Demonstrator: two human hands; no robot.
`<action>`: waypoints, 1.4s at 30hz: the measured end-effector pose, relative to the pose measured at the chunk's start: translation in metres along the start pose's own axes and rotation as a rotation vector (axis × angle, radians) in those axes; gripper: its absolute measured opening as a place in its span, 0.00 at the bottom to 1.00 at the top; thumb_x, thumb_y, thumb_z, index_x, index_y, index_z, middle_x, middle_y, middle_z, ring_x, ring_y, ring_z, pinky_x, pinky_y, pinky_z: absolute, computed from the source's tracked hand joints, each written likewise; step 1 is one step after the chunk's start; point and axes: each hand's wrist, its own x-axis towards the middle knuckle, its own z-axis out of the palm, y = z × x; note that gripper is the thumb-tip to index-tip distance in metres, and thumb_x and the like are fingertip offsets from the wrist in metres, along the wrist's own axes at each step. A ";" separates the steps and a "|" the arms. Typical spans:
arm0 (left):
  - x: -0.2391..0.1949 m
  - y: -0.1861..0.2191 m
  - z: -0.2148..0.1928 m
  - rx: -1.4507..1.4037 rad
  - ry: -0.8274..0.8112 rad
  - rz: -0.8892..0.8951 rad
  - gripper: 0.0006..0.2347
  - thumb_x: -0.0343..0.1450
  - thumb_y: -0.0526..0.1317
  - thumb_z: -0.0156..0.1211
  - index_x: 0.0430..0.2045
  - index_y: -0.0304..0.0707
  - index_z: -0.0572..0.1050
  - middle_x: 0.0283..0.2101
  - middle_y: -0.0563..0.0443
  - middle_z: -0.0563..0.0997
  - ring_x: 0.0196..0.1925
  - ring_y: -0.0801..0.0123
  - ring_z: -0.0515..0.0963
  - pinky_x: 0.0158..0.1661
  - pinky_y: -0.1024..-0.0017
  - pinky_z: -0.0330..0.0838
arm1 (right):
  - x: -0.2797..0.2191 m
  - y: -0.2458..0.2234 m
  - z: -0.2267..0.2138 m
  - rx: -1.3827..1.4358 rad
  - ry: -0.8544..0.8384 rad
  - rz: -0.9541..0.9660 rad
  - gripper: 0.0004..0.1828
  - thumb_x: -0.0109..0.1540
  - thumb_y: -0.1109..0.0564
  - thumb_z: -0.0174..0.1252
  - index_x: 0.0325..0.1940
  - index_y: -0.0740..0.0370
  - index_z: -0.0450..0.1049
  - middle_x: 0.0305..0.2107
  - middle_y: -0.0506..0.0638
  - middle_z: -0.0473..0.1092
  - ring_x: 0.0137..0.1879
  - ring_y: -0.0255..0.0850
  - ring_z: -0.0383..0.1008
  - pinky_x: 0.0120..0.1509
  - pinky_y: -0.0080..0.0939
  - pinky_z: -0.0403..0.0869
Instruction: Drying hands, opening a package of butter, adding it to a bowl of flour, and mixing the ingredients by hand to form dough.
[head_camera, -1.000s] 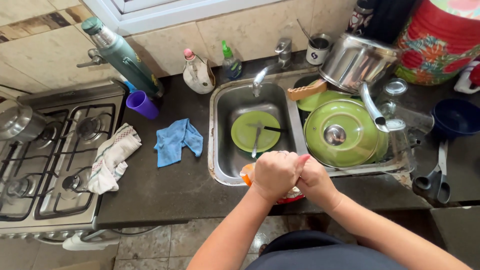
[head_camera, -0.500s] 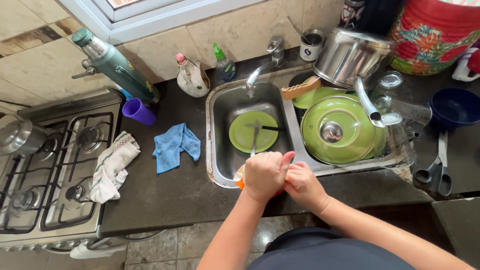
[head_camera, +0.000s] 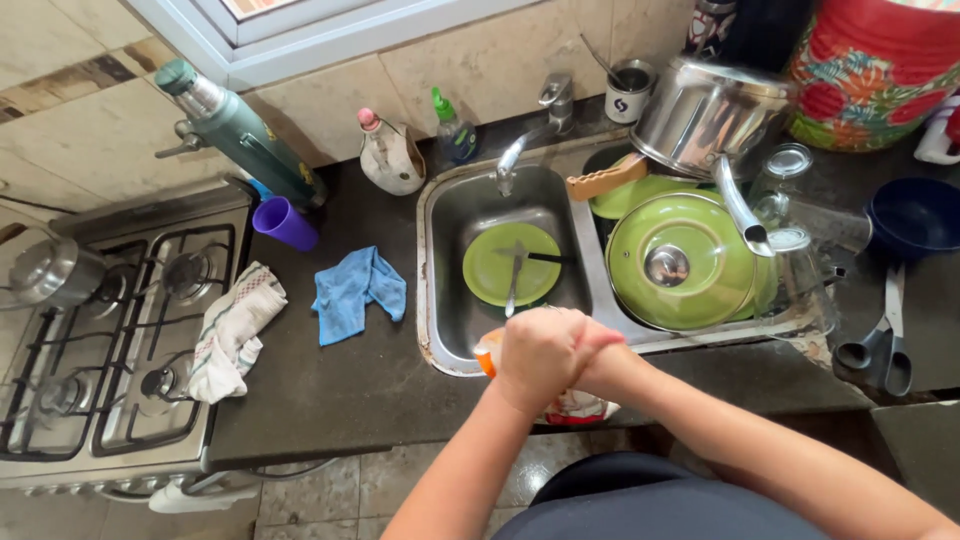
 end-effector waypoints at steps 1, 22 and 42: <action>-0.002 0.005 0.004 -0.034 -0.006 0.013 0.19 0.69 0.53 0.49 0.10 0.42 0.61 0.12 0.53 0.61 0.16 0.61 0.68 0.22 0.72 0.66 | 0.003 0.001 0.004 -0.016 0.012 -0.012 0.28 0.41 0.47 0.74 0.42 0.58 0.76 0.36 0.54 0.74 0.48 0.53 0.72 0.52 0.56 0.69; -0.024 -0.001 0.017 0.021 -0.036 0.158 0.15 0.71 0.46 0.46 0.12 0.43 0.64 0.12 0.53 0.63 0.15 0.64 0.70 0.21 0.73 0.67 | -0.044 0.059 0.019 -0.364 0.156 -0.188 0.16 0.49 0.49 0.62 0.38 0.57 0.75 0.29 0.51 0.73 0.44 0.47 0.73 0.64 0.56 0.60; -0.003 0.018 0.002 -0.014 -0.026 0.117 0.17 0.71 0.49 0.47 0.11 0.43 0.62 0.11 0.53 0.61 0.14 0.63 0.69 0.19 0.72 0.67 | -0.035 0.058 0.023 -0.401 0.063 -0.042 0.17 0.52 0.46 0.58 0.41 0.56 0.75 0.33 0.49 0.75 0.51 0.45 0.71 0.67 0.58 0.55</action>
